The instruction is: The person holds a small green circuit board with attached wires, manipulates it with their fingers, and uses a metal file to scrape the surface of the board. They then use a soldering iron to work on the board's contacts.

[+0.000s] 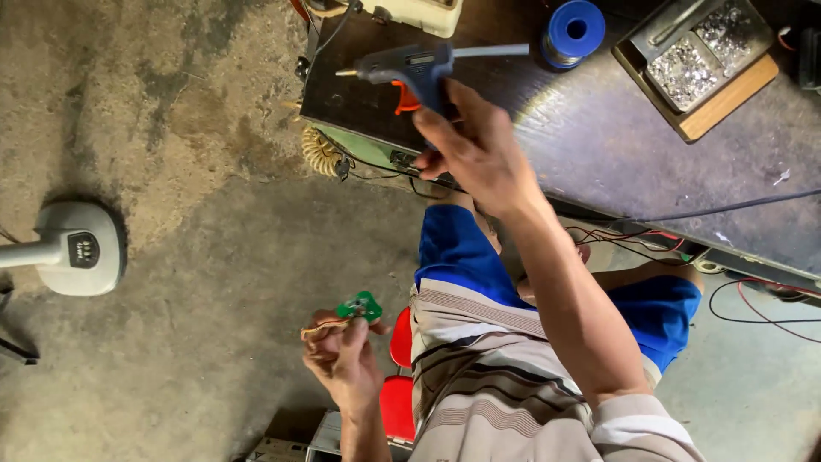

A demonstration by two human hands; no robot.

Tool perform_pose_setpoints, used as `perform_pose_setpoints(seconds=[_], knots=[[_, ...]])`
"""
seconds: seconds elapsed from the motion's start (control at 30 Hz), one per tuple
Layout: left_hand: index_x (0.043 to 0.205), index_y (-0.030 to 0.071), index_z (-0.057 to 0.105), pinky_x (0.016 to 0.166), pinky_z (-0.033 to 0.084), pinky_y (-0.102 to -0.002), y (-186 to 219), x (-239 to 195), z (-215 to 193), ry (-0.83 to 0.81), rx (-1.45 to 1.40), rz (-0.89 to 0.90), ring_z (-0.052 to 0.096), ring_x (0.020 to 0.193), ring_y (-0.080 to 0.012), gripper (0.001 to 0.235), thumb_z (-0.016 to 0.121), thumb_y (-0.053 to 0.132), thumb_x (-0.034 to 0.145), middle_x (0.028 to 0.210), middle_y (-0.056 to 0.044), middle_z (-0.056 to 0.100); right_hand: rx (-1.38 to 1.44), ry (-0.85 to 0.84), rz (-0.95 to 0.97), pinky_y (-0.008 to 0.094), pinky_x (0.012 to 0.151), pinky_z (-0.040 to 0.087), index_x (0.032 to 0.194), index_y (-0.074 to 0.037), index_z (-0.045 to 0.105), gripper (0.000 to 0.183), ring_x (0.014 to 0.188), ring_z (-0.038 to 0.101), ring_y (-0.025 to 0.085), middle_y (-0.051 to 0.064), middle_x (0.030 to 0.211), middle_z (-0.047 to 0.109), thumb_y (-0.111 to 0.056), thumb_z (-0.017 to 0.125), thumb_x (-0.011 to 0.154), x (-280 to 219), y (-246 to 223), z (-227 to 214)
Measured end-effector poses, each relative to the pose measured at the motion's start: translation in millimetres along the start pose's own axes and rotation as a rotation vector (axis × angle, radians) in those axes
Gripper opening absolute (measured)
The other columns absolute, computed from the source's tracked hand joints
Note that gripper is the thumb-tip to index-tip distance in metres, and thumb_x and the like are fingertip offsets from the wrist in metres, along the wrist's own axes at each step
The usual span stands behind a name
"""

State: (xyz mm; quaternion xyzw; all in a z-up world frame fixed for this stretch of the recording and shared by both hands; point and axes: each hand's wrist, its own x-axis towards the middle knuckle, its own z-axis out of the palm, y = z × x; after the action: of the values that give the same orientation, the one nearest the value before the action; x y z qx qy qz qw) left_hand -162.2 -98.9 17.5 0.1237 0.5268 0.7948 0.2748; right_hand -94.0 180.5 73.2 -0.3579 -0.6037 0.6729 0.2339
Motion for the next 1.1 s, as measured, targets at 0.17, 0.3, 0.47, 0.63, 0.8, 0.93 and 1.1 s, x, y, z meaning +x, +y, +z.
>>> perform_pose_setpoints(seconds=[0.17, 0.3, 0.47, 0.63, 0.8, 0.93, 1.1], knots=[[0.086, 0.007, 0.067, 0.051, 0.062, -0.038, -10.7, -2.9, 15.0, -0.002, 0.117, -0.121, 0.069, 0.058, -0.0247, 0.009, 0.068, -0.002, 0.085, 0.081, -0.006, 0.066, -0.028, 0.176, 0.171, 0.022, 0.054, 0.065, 0.118, 0.001, 0.072, 0.032, 0.063, 0.076, 0.017, 0.007, 0.086, 0.059, -0.016, 0.053, 0.098, -2.2, -16.6, -3.6], [0.09, 0.005, 0.068, 0.056, 0.065, -0.043, -28.2, -8.9, 18.8, -0.115, 0.055, -0.206, 0.071, 0.058, -0.0305, 0.022, 0.063, -0.015, 0.085, 0.085, -0.008, 0.066, -0.087, 0.222, 0.131, 0.025, 0.046, 0.066, 0.114, 0.003, 0.071, 0.034, 0.057, 0.079, 0.021, 0.006, 0.081, 0.06, -0.016, 0.053, 0.093, 10.3, -7.5, -3.6], [0.088, 0.006, 0.059, 0.06, 0.063, -0.037, -28.8, -16.0, 36.6, -0.194, 0.127, -0.29, 0.075, 0.058, -0.0263, 0.017, 0.066, -0.009, 0.083, 0.066, -0.012, 0.068, 0.188, 0.248, 0.225, 0.032, 0.048, 0.066, 0.107, 0.003, 0.062, 0.028, 0.059, 0.075, 0.031, 0.017, 0.097, 0.066, -0.009, 0.072, 0.084, 27.5, 4.2, -16.7], [0.089, 0.006, 0.055, 0.061, 0.064, -0.035, -34.0, -26.4, 43.8, -0.267, 0.253, -0.351, 0.077, 0.057, -0.0265, 0.016, 0.07, 0.001, 0.085, 0.066, -0.008, 0.064, 0.206, 0.318, 0.34, 0.034, 0.041, 0.062, 0.088, 0.0, 0.065, 0.02, 0.052, 0.072, 0.03, 0.018, 0.07, 0.065, -0.004, 0.077, 0.072, 34.9, -4.0, -20.5], [0.086, 0.008, 0.054, 0.061, 0.061, -0.032, -28.5, -30.4, 58.4, -0.328, 0.322, -0.356, 0.076, 0.057, -0.0238, 0.015, 0.067, 0.002, 0.084, 0.064, -0.009, 0.068, 0.087, 0.37, 0.338, 0.028, 0.032, 0.055, 0.069, -0.002, 0.072, 0.017, 0.042, 0.062, 0.018, 0.011, 0.059, 0.065, -0.016, 0.081, 0.064, 37.5, 1.7, -24.3], [0.087, 0.008, 0.053, 0.06, 0.061, -0.033, -27.4, -32.8, 60.4, -0.333, 0.315, -0.354, 0.075, 0.056, -0.0242, 0.016, 0.067, 0.001, 0.084, 0.064, -0.01, 0.067, 0.159, 0.322, 0.36, 0.036, 0.04, 0.066, 0.064, 0.001, 0.061, 0.019, 0.05, 0.075, 0.027, 0.022, 0.07, 0.075, -0.016, 0.069, 0.069, 31.5, -13.4, -25.6], [0.085, 0.009, 0.053, 0.06, 0.061, -0.034, -32.8, -34.5, 54.4, -0.307, 0.303, -0.336, 0.075, 0.056, -0.0236, 0.016, 0.067, 0.0, 0.084, 0.064, -0.008, 0.065, 0.086, 0.207, 0.252, 0.032, 0.047, 0.068, 0.073, 0.004, 0.068, 0.023, 0.06, 0.079, 0.028, 0.019, 0.075, 0.073, -0.016, 0.066, 0.083, 24.7, -9.2, -29.6]])
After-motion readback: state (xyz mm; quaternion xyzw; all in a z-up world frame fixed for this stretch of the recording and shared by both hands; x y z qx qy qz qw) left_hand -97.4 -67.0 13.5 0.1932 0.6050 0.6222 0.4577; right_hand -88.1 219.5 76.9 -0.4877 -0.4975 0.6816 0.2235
